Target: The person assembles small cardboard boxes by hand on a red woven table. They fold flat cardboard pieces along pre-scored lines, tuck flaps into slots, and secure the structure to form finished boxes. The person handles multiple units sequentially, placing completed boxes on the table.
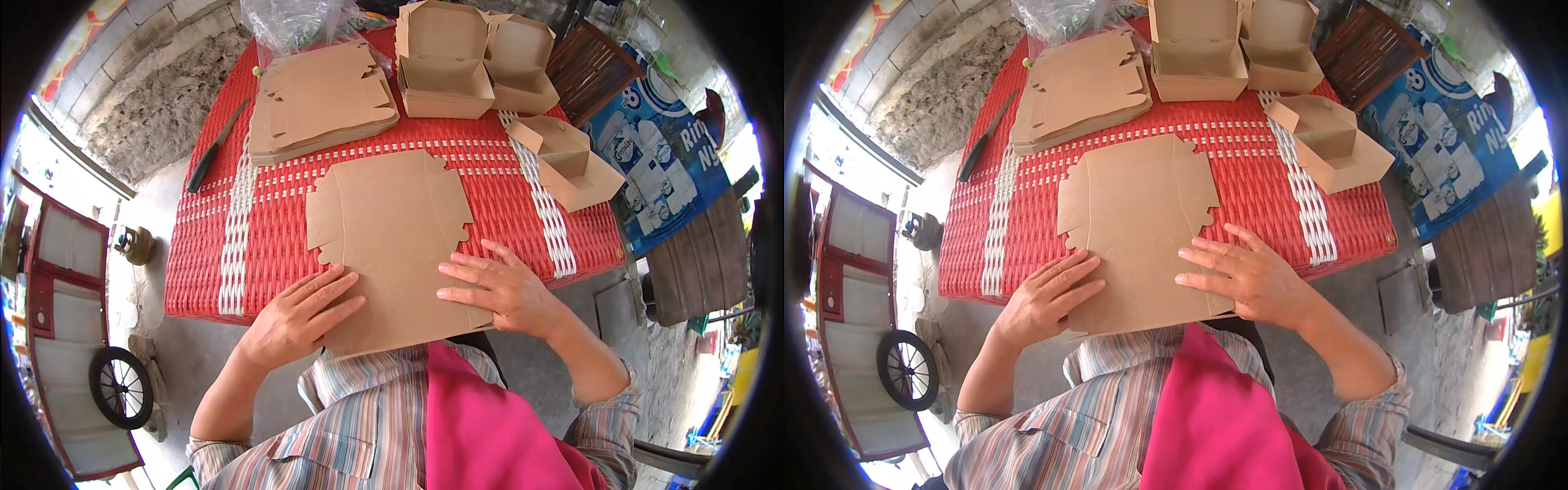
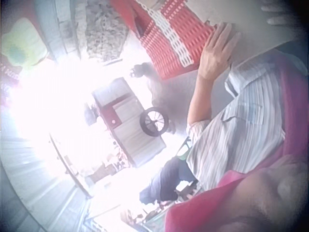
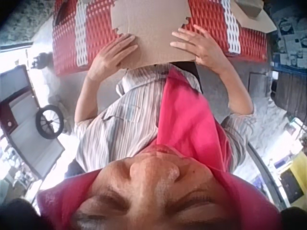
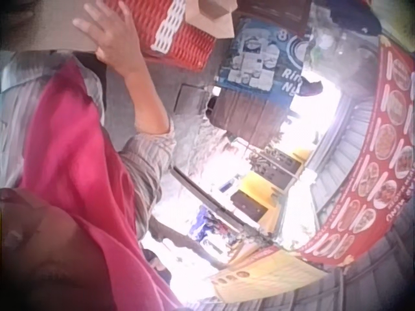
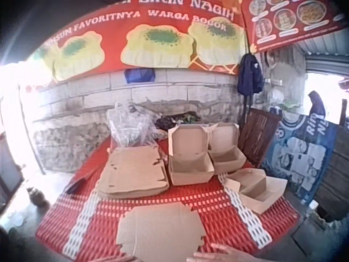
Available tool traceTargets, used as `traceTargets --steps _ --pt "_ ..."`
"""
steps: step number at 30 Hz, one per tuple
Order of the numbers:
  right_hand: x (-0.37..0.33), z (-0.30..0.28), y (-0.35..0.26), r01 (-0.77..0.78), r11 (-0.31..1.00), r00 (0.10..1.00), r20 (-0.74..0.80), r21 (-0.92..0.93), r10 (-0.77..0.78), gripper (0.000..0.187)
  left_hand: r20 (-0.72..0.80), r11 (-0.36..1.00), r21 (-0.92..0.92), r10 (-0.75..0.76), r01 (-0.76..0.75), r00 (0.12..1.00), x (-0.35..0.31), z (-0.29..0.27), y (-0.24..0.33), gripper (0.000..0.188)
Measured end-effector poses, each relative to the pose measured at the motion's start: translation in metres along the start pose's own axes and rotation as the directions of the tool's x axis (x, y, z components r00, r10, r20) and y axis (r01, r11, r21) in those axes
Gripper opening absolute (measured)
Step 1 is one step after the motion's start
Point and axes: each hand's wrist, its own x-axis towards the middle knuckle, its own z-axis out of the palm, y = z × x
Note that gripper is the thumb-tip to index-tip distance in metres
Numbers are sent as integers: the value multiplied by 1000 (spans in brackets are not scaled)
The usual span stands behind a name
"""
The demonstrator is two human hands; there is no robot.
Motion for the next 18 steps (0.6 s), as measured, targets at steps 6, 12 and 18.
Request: traceTargets --steps 6,12,18 --pt "13 1 8 -107 933 972 -162 345 172 68 -194 912 -350 -296 215 935 8 17 -10 38" --pt "49 10 18 -205 527 770 -196 825 607 76 -237 640 -580 -725 504 647 36 23 2 48" --pt "63 12 16 -267 390 667 -122 881 735 92 -318 548 -722 -804 421 502 56 33 6 83"
